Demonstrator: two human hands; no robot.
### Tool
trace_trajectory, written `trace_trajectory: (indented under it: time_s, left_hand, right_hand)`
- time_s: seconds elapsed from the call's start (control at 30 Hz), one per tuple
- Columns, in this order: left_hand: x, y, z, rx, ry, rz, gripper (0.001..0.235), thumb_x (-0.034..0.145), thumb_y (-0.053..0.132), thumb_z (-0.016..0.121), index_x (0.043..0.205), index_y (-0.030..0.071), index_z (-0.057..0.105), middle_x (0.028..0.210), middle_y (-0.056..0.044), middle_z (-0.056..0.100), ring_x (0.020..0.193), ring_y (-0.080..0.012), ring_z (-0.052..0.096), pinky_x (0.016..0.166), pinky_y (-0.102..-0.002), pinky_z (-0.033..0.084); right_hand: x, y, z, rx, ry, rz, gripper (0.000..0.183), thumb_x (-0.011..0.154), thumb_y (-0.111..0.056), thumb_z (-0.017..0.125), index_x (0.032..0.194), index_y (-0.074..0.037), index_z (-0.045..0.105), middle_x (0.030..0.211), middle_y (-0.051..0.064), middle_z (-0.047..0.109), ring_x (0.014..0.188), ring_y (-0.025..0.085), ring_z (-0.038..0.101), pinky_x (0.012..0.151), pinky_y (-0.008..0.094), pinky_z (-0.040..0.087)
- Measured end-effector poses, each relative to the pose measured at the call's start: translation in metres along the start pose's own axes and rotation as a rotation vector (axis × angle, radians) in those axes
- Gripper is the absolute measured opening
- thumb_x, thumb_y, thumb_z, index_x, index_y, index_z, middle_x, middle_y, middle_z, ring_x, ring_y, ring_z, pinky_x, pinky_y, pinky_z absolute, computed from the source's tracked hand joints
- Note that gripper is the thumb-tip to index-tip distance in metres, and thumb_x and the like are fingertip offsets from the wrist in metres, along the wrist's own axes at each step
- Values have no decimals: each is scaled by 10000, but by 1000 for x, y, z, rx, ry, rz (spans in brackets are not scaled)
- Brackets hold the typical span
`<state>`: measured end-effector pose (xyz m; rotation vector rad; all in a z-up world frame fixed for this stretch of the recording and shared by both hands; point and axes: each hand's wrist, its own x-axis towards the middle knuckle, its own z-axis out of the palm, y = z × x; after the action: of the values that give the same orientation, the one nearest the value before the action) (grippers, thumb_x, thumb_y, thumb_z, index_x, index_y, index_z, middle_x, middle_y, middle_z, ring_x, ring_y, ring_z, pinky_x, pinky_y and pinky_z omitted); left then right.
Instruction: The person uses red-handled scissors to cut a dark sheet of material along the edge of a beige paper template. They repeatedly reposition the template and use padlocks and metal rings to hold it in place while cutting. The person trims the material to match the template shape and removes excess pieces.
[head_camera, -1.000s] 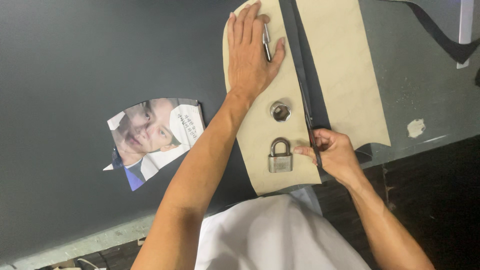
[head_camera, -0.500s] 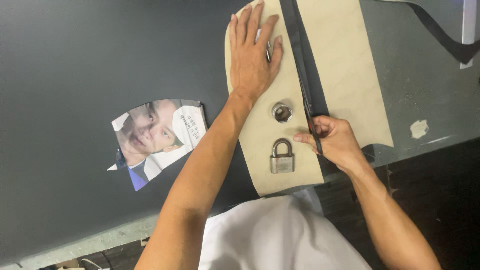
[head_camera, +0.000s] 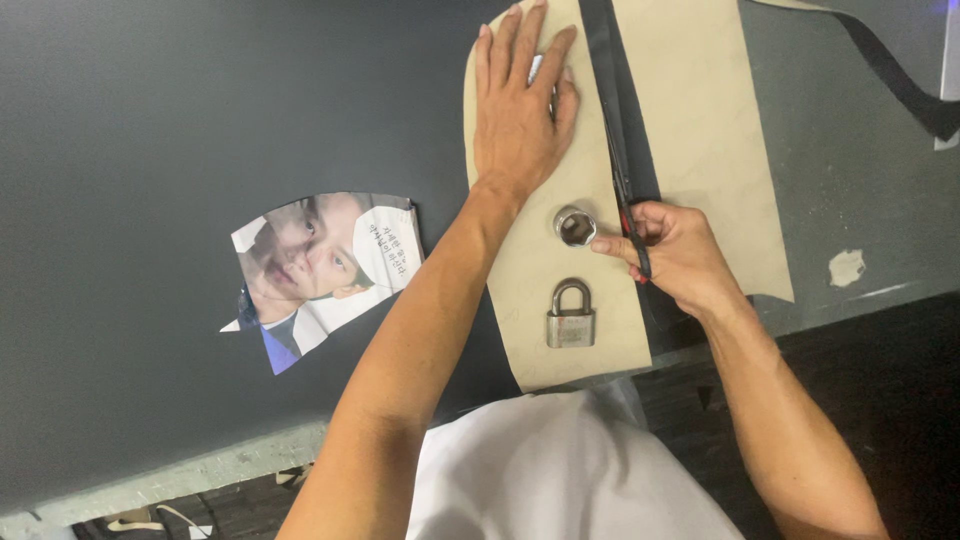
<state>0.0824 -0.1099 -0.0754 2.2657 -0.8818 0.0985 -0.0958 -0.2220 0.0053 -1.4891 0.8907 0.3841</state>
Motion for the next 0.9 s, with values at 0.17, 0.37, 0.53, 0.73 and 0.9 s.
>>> trace_trajectory:
  time_s: [0.17, 0.37, 0.53, 0.73, 0.9]
  left_hand:
    - [-4, 2, 0, 16, -7, -4, 393, 1014, 168, 611, 1405, 123, 597, 1571, -113, 431, 1509, -345, 345, 1324, -559, 214]
    - [-2, 1, -1, 44, -16, -12, 428, 1017, 174, 597, 1442, 124, 573, 1577, -105, 430, 1514, -338, 344, 1321, -554, 222]
    - [3, 2, -1, 61, -18, -8, 428, 1022, 187, 592, 1443, 121, 561, 1582, -108, 424, 1514, -336, 345, 1318, -551, 225]
    - [2, 3, -1, 71, -21, -18, 448, 1038, 199, 582, 1479, 136, 535, 1581, -91, 433, 1519, -329, 347, 1329, -544, 222]
    - [1, 6, -3, 82, -28, -28, 453, 1036, 204, 575, 1483, 140, 534, 1579, -94, 436, 1512, -325, 355, 1323, -543, 226]
  right_hand:
    - [17, -13, -2, -39, -2, 18, 257, 810, -153, 873, 885, 7, 687, 697, 10, 635, 536, 48, 516, 462, 211, 415]
    - [21, -17, -2, -23, -10, 17, 224, 799, -137, 861, 911, -13, 712, 692, 30, 646, 509, 63, 509, 438, 221, 395]
    - [28, -25, -3, -9, -37, -6, 243, 804, -128, 868, 896, 22, 701, 690, 48, 639, 507, 70, 511, 437, 221, 395]
    - [45, -28, -4, 5, -37, -21, 216, 810, -150, 856, 913, -19, 718, 708, 25, 665, 509, 53, 522, 439, 210, 408]
    - [44, -23, -5, 18, -69, -75, 249, 838, -162, 867, 890, 7, 692, 702, 26, 626, 514, 51, 502, 437, 211, 396]
